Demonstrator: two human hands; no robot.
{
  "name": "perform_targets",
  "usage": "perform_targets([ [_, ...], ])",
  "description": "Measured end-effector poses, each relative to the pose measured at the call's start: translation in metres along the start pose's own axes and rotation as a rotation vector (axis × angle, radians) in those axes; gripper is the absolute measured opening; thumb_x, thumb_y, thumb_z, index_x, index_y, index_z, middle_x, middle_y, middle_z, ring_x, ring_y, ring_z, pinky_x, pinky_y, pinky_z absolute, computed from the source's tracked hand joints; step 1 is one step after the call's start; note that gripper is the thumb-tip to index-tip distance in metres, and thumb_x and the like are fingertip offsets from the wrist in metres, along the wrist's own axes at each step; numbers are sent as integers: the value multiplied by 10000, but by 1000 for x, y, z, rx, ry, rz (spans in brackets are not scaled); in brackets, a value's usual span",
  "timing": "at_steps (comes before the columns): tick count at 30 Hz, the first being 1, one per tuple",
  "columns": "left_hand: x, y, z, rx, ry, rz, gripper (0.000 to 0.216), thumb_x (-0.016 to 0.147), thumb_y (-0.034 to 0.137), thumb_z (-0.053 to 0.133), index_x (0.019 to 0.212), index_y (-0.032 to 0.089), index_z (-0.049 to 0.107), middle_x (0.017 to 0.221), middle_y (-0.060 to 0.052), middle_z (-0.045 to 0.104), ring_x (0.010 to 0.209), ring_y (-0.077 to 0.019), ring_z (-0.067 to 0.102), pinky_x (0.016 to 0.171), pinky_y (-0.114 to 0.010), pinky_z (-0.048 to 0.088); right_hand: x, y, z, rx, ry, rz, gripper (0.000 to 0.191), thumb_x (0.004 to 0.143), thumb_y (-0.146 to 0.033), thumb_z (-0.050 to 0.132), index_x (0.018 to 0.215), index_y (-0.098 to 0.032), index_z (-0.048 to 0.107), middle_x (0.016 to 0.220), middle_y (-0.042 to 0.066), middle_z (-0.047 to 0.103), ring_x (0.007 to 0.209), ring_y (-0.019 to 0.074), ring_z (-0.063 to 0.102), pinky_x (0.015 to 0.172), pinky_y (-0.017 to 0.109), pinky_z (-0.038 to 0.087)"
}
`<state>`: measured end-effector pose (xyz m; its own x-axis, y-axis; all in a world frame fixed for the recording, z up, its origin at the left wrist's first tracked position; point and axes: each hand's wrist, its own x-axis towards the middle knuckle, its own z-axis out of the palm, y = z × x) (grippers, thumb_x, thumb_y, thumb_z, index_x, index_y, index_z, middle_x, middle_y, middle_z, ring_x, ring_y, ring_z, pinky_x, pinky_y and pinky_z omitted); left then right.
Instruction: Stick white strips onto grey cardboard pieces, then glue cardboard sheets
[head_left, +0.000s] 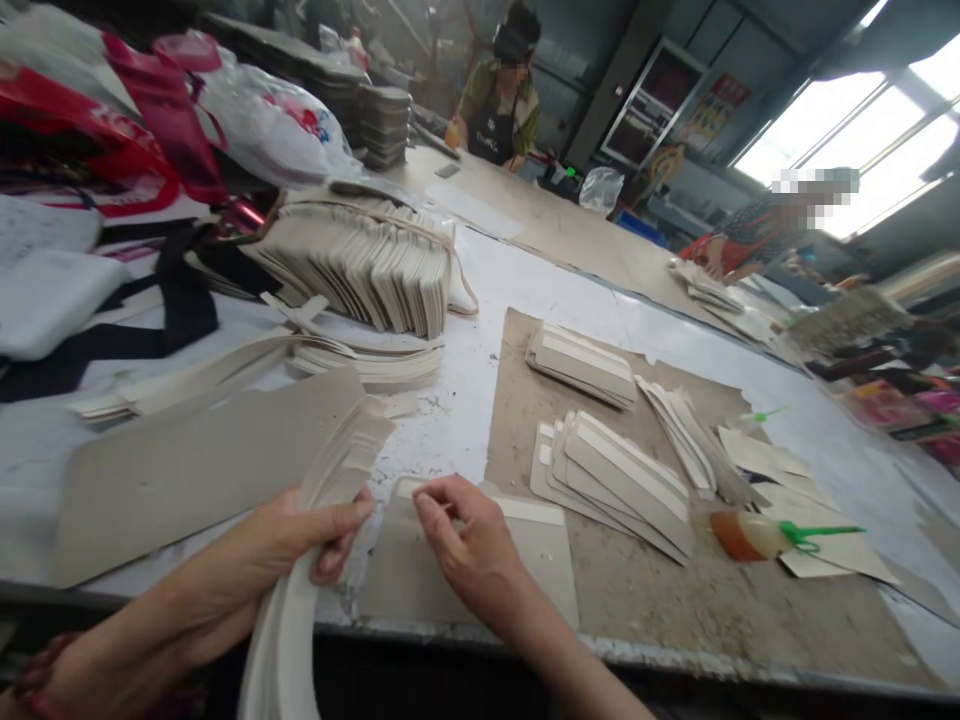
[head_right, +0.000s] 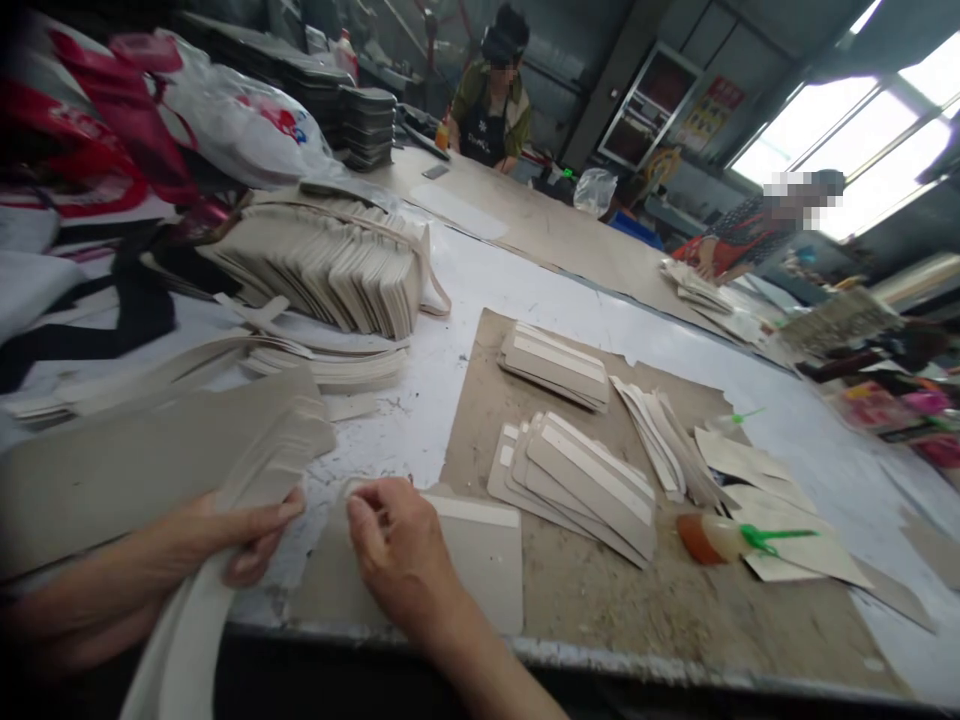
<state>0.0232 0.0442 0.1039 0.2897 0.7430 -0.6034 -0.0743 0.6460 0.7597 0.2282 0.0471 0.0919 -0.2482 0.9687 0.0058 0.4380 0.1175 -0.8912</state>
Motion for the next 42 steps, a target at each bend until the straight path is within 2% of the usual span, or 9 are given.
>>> perform_targets([
  [6,-7,-25,25,-295,51,-12,383,661,442,839,823,200,590,624,42,545,589,-124,518,597,-241,469,-44,-35,25,-21,-242,165,189,787,-359,748,807,-206,637,753,-16,641,683,149,582,629,241,418],
  [11,-18,-39,29,-294,131,27,583,618,437,889,1052,202,578,618,79,542,556,-86,494,544,-183,425,-62,-39,26,-16,-359,152,114,859,-244,609,749,-216,601,711,-18,622,671,152,582,625,235,393],
  [15,-29,-48,33,-294,114,52,573,604,443,899,1019,184,603,676,47,611,622,-107,565,609,-202,483,-75,-30,32,-132,-309,63,168,842,-134,507,697,-218,506,684,-16,581,630,145,533,600,244,349],
  [21,-39,-62,35,-329,74,58,485,638,403,891,996,197,637,724,25,674,644,-114,616,614,-192,506,-90,-21,40,-121,-203,143,270,743,-156,684,628,-209,446,664,-44,529,635,130,480,623,250,313],
  [25,-39,-68,34,-369,73,-21,470,652,479,867,953,197,642,697,5,674,626,-145,630,605,-234,528,-91,-24,25,87,-236,217,256,824,-197,648,639,-211,471,641,-56,494,627,117,476,619,221,342],
  [28,-35,-71,32,-339,82,-48,475,650,551,837,874,183,637,715,-23,680,639,-170,632,635,-273,541,-85,-24,3,80,-245,214,206,921,-251,530,723,-219,484,684,-39,522,655,129,504,617,222,364],
  [32,-26,-80,19,41,241,115,464,654,533,807,956,226,634,580,52,562,536,-133,517,506,-218,419,-64,-17,-24,-219,-264,221,190,957,-248,491,771,-217,480,721,-25,536,692,144,506,638,238,352],
  [37,-24,-87,13,866,217,500,103,821,337,560,854,251,608,761,2,652,698,-191,620,652,-277,457,-38,-1,-33,-638,-296,281,180,982,-265,496,829,-201,565,778,28,655,739,183,581,647,272,315],
  [42,-14,-99,27,1278,232,822,330,737,28,358,846,221,602,834,-46,617,774,-218,564,701,-337,466,-28,7,-32,-817,-322,291,203,995,-308,495,879,-202,624,882,72,726,818,219,640,660,288,320],
])
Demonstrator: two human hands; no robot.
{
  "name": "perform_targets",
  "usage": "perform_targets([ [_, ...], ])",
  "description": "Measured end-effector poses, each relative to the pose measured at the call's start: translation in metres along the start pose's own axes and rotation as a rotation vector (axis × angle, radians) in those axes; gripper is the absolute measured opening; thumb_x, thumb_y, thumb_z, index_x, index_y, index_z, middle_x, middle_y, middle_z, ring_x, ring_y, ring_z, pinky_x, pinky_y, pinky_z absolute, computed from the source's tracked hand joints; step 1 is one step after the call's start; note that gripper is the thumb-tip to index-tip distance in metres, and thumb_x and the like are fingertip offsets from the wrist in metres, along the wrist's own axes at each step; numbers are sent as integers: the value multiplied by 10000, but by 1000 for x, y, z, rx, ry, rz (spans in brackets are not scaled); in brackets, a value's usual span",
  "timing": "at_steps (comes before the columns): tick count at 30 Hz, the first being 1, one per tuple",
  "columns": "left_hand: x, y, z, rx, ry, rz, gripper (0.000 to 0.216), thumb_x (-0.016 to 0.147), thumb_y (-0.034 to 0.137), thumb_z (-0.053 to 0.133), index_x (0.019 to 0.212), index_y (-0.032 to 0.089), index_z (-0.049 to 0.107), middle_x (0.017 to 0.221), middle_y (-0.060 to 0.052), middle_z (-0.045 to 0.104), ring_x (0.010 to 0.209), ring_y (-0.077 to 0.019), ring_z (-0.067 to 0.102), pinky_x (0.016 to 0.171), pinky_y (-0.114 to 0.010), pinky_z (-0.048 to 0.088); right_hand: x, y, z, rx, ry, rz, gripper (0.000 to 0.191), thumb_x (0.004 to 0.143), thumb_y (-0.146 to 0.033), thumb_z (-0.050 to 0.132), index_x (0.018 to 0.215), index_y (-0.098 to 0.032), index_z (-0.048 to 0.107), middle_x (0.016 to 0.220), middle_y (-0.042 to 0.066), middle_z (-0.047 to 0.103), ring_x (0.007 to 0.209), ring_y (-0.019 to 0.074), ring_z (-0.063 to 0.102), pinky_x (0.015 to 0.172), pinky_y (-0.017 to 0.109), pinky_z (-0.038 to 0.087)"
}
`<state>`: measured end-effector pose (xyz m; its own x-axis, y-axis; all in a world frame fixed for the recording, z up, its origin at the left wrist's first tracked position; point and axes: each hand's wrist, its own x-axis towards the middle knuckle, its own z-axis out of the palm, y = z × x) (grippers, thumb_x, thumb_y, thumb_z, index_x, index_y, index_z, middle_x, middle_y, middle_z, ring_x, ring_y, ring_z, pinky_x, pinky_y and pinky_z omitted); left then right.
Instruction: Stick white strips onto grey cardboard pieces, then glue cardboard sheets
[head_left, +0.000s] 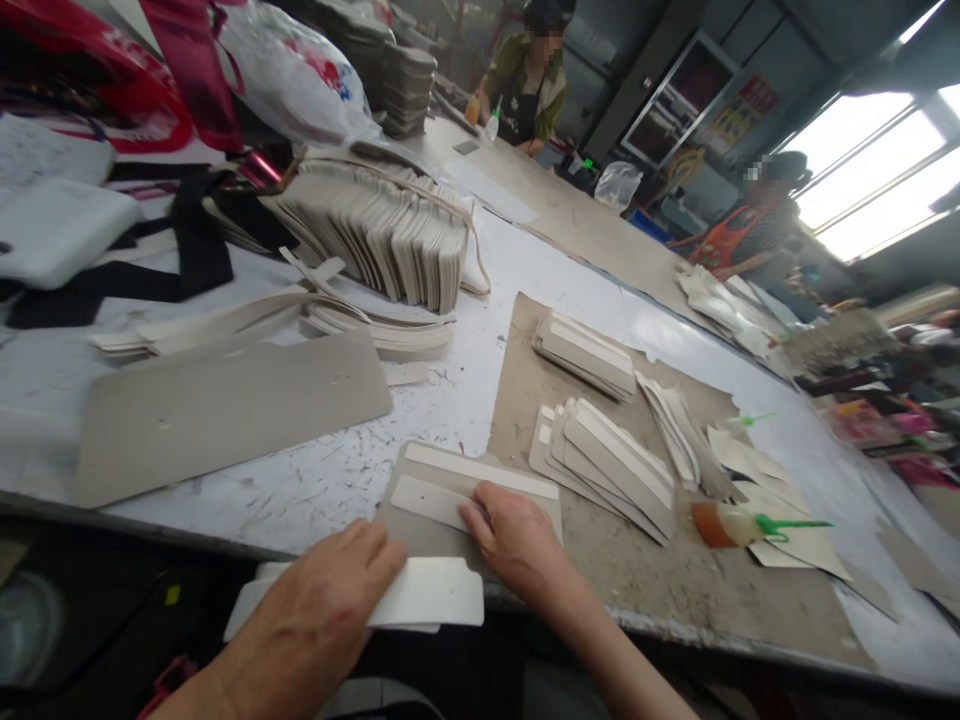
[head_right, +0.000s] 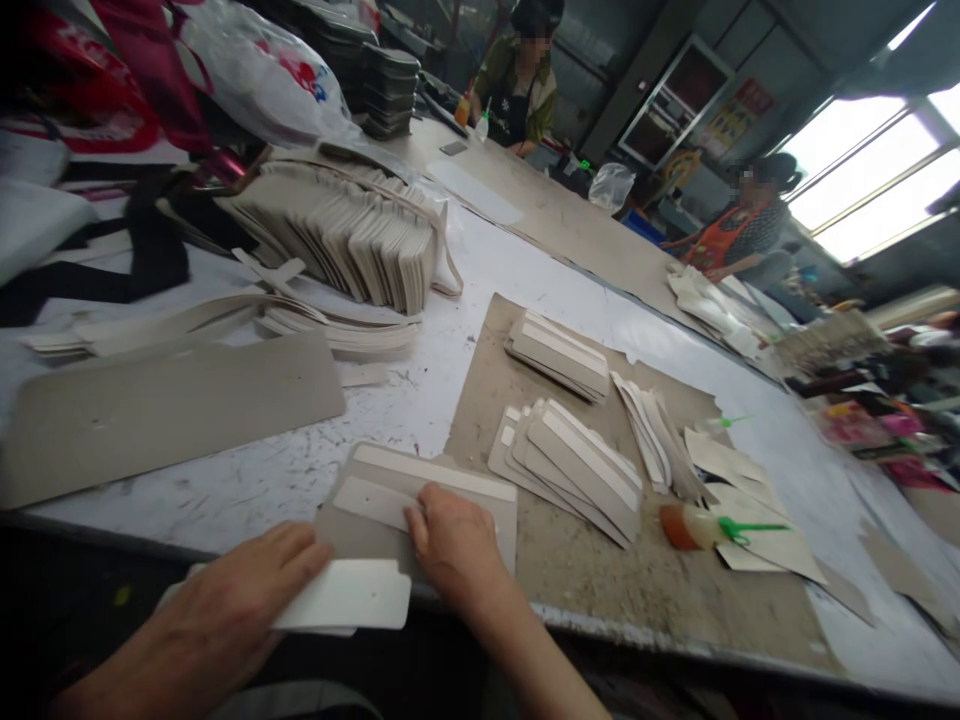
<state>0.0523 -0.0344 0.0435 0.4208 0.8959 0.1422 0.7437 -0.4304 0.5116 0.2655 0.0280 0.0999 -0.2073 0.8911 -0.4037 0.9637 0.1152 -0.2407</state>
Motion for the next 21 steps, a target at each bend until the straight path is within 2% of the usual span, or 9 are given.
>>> perform_targets([
  [2,2,1,9,51,98,88,357,798,-1,320,862,213,599,891,-55,625,823,-205,565,742,-323,481,2,0,-1,-28,-15,3,203,993,-312,499,887,-204,633,890,74,733,821,223,647,656,291,321],
  [4,4,0,13,101,160,157,349,856,1,332,922,204,608,1069,-79,648,1020,-203,580,907,-315,484,3,0,-2,-36,-31,4,199,993,-314,504,892,-206,637,895,72,737,821,223,649,655,293,323],
  [6,5,-1,12,153,158,184,319,872,7,372,971,193,611,1246,-98,621,1222,-211,527,1065,-321,426,5,0,-3,-34,-45,9,189,993,-309,510,897,-206,636,908,71,739,833,223,652,661,293,327],
  [7,6,-2,11,173,145,187,304,871,10,388,973,188,613,1282,-102,612,1267,-212,507,1096,-320,409,6,0,-4,-33,-54,12,186,993,-307,512,898,-206,636,912,71,740,839,224,653,664,294,327],
  [12,7,-9,7,234,121,255,269,869,17,425,987,166,615,1320,-133,613,1298,-218,516,1135,-313,382,9,2,-5,-28,-79,11,193,996,-309,509,895,-203,635,902,73,743,823,229,661,645,299,306],
  [15,8,-12,7,240,140,293,269,871,27,427,982,175,621,1287,-118,638,1247,-208,559,1112,-291,395,10,3,-5,-27,-74,-12,195,997,-299,506,885,-201,633,892,70,744,808,224,663,633,297,294],
  [21,7,-11,11,208,158,257,269,876,38,411,978,164,626,1329,-130,606,1287,-218,515,1116,-315,392,13,5,-2,-42,-66,-17,215,998,-317,496,884,-202,637,879,74,745,798,232,670,619,301,295],
])
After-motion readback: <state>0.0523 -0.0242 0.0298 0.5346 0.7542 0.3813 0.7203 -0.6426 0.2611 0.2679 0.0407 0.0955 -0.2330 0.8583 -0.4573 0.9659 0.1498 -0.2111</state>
